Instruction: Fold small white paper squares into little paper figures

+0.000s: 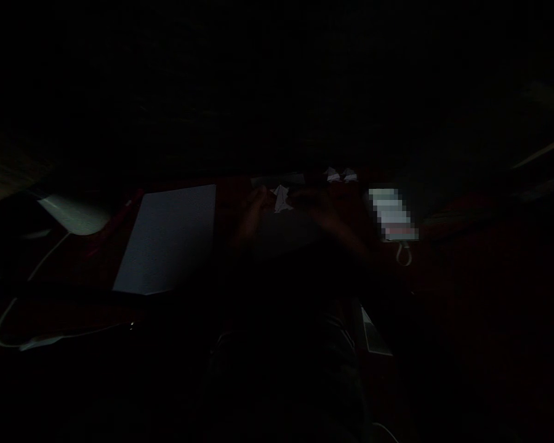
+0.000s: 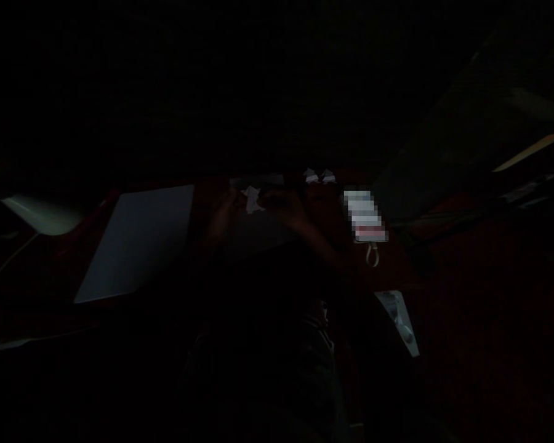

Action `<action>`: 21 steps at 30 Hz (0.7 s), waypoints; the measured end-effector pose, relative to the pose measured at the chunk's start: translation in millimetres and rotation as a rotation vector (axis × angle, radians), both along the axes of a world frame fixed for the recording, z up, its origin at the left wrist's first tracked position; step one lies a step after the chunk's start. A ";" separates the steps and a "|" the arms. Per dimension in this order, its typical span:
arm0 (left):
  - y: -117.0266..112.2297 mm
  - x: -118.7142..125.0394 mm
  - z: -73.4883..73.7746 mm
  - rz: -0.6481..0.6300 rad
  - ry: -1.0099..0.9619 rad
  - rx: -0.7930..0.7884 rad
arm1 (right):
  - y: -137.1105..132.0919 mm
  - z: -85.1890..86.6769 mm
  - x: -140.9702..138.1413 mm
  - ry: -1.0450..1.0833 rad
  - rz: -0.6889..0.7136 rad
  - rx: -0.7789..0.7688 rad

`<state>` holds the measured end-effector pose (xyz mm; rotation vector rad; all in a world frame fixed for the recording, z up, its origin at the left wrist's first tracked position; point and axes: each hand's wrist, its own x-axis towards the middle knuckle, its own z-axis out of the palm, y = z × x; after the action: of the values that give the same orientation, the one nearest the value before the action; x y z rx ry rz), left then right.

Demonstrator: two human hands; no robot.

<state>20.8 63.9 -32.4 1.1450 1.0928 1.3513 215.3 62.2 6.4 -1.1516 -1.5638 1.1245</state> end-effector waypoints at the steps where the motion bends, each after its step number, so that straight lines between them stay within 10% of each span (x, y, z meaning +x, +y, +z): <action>1: 0.3 -0.3 -0.5 -0.004 -0.004 0.009 | 0.8 0.1 0.3 0.009 -0.027 -0.002; 21: -1.9 -2.4 -3.9 0.013 0.131 0.105 | 0.0 6.2 3.8 -0.052 -0.022 -0.093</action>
<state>18.5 62.0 -36.4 1.3206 1.1357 1.3729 219.1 62.3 12.6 -1.2659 -1.5484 1.1721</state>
